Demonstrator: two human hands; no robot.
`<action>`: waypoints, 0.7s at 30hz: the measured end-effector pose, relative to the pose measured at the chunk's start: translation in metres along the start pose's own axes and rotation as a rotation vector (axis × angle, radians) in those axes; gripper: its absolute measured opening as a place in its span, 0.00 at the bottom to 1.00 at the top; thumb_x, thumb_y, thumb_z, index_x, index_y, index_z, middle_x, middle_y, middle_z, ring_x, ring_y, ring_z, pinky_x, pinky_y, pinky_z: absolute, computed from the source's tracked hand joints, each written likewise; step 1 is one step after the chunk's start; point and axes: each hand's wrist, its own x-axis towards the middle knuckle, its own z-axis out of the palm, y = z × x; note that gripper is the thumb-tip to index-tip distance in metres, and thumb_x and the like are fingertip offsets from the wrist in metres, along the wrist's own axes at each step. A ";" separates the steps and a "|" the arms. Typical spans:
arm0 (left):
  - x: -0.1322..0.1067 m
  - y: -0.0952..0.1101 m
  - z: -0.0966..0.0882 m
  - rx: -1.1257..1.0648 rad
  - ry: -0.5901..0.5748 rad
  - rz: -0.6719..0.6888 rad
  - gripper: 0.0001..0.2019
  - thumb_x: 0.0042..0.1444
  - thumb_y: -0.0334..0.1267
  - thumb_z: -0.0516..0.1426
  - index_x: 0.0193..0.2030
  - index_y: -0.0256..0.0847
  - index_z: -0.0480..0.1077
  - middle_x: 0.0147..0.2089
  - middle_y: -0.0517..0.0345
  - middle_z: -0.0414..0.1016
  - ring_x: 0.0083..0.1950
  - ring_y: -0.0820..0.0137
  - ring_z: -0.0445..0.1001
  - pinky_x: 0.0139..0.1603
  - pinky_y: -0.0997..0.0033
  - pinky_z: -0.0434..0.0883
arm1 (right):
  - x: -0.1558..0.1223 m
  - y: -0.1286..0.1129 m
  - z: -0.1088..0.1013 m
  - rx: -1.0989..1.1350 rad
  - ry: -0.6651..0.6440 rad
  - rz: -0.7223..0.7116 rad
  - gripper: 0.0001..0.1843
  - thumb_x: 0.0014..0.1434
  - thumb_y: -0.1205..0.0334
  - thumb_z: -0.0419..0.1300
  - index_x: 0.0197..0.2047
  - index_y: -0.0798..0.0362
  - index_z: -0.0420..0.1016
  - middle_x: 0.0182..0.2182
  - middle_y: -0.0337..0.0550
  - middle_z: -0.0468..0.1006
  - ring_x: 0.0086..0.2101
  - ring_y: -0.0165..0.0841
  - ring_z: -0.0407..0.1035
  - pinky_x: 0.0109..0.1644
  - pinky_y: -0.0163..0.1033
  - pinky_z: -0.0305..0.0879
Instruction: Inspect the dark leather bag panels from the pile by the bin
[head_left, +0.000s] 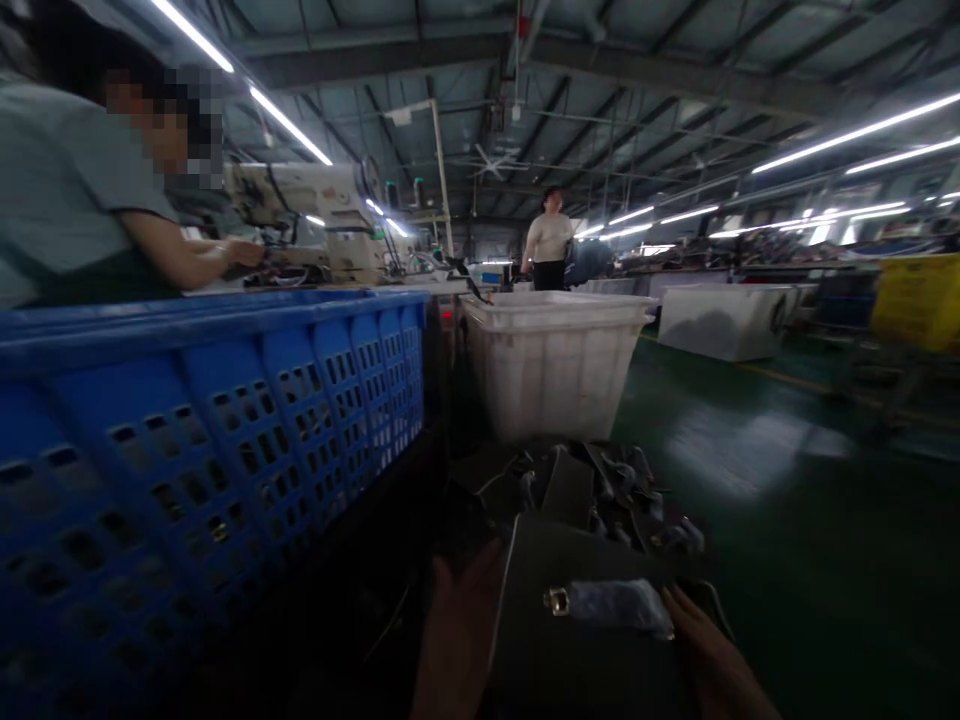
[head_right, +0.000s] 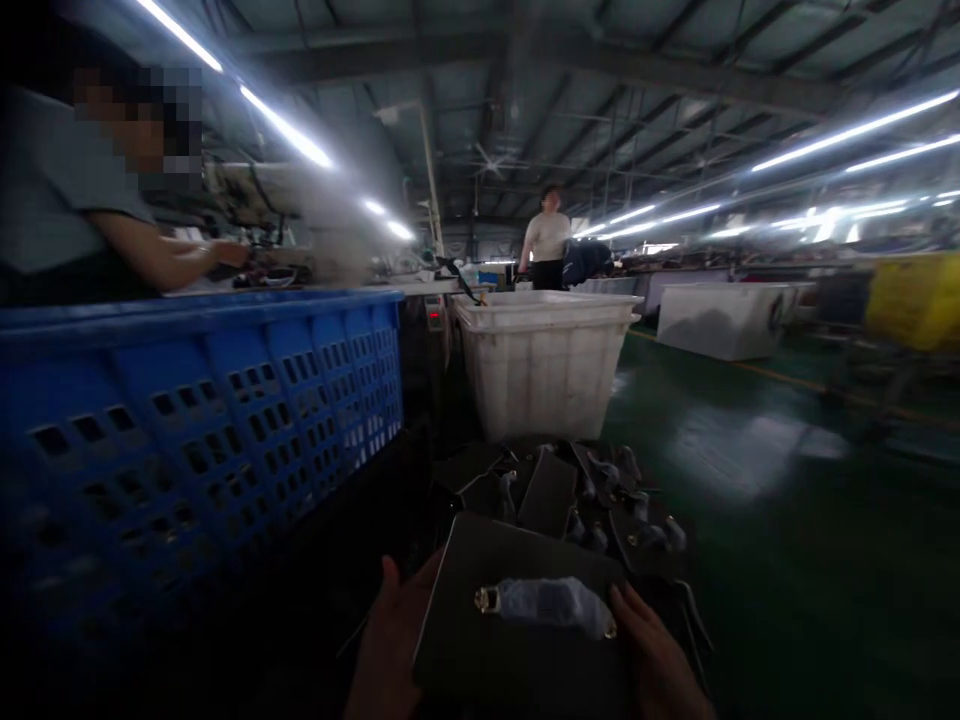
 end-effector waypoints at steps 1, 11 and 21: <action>-0.005 0.002 0.006 -0.031 -0.058 -0.014 0.32 0.46 0.64 0.50 0.45 0.39 0.74 0.57 0.43 0.70 0.64 0.51 0.60 0.64 0.48 0.56 | 0.001 -0.003 0.015 -0.011 -0.031 0.013 0.33 0.36 0.44 0.68 0.45 0.50 0.75 0.48 0.50 0.77 0.52 0.49 0.67 0.54 0.52 0.67; -0.028 0.001 0.010 0.220 0.203 0.117 0.27 0.47 0.42 0.61 0.56 0.40 0.66 0.51 0.47 0.76 0.54 0.57 0.71 0.60 0.56 0.63 | 0.009 0.008 0.051 -0.006 -0.138 0.173 0.31 0.39 0.49 0.70 0.48 0.50 0.75 0.39 0.44 0.82 0.50 0.44 0.69 0.60 0.47 0.59; -0.023 0.018 -0.034 0.636 0.454 0.279 0.24 0.37 0.43 0.65 0.46 0.47 0.72 0.51 0.53 0.75 0.65 0.53 0.58 0.62 0.51 0.62 | -0.042 -0.015 0.069 0.132 -0.519 -0.243 0.24 0.51 0.61 0.64 0.52 0.51 0.71 0.45 0.44 0.79 0.49 0.43 0.69 0.53 0.48 0.65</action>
